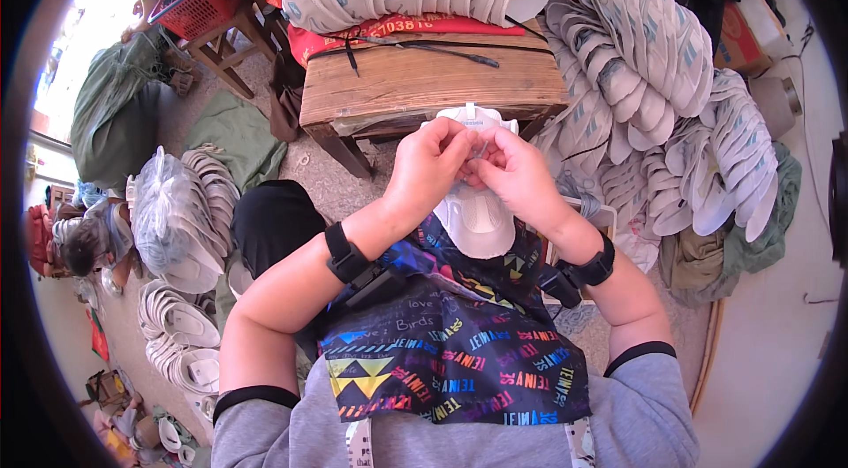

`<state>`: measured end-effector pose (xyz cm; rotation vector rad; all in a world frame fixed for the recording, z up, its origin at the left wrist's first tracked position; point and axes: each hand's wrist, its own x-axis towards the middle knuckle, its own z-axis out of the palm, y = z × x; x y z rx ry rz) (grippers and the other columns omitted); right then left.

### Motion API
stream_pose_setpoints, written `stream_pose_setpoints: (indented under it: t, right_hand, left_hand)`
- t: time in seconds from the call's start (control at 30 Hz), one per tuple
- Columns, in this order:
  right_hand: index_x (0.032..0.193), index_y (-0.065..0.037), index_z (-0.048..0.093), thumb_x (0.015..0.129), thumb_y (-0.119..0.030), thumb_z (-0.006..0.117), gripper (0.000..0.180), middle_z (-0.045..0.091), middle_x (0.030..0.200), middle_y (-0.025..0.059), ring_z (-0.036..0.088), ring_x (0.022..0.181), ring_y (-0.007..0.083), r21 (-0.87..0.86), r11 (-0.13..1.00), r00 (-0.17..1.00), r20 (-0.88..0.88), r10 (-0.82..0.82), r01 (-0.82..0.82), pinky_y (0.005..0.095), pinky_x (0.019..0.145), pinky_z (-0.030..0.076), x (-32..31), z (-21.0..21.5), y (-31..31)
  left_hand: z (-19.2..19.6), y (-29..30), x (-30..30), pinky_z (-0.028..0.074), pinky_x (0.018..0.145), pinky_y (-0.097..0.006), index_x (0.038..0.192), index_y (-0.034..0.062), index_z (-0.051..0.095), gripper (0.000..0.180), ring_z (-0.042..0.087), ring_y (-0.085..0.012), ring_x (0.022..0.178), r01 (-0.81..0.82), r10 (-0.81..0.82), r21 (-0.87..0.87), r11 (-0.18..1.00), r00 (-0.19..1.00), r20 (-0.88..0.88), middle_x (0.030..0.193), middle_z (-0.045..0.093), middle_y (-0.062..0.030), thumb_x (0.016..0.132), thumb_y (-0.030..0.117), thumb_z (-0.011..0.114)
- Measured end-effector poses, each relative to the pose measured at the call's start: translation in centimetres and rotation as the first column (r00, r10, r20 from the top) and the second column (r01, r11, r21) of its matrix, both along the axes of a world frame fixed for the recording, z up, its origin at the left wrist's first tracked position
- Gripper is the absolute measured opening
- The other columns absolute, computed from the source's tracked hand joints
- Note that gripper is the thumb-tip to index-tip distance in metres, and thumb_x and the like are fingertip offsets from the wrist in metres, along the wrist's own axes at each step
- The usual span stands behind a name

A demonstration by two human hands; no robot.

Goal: Lacing a white athletic shoe in a factory workshop environment.

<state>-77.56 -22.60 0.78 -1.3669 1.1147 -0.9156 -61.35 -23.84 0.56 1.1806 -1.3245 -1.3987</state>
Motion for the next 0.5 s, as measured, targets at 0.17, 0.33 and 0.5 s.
stream_pose_setpoints:
  t: [0.17, 0.33, 0.5]
  right_hand:
    - [0.097, -0.002, 0.063, 0.084, 0.000, 0.064, 0.014, 0.061, 0.084, 0.0076, 0.066, 0.074, 0.0191, -0.256, 0.967, 0.968, -0.246, -0.044, -0.021, 0.0294, 0.063, 0.054, -0.5, 0.6, -0.3]
    - [0.096, -0.002, 0.065, 0.078, 0.005, 0.063, 0.020, 0.062, 0.089, 0.0105, 0.064, 0.078, 0.0258, -0.831, 0.426, 0.845, -0.483, -0.231, -0.359, 0.0336, 0.065, 0.051, -0.1, 8.6, -0.7]
    - [0.105, -0.002, 0.067, 0.092, -0.004, 0.058, 0.017, 0.067, 0.091, 0.0050, 0.062, 0.075, 0.0111, -0.972, 0.206, 0.625, -0.229, -0.746, -0.111, 0.0258, 0.068, 0.049, -2.4, 23.9, -2.1]
  left_hand:
    - [0.7, 0.2, 1.1, 0.050, 0.060, -0.022, 0.099, 0.0002, 0.060, 0.017, 0.060, -0.0082, 0.066, -0.031, 0.040, 0.057, 0.998, 0.986, -0.162, 0.083, 0.066, -0.0044, 0.099, 0.017, 0.056]
    - [1.1, -1.8, 3.7, 0.048, 0.060, -0.021, 0.099, 0.0019, 0.064, 0.024, 0.058, -0.0058, 0.065, 0.059, -0.055, 0.019, 0.998, 0.981, -0.185, 0.087, 0.068, -0.0029, 0.101, 0.023, 0.052]
    - [2.9, -1.3, 3.5, 0.049, 0.064, -0.021, 0.131, 0.0004, 0.057, 0.043, 0.063, -0.0080, 0.069, 0.425, -0.404, 0.033, 0.904, 0.879, -0.253, 0.100, 0.070, -0.0064, 0.104, 0.031, 0.045]
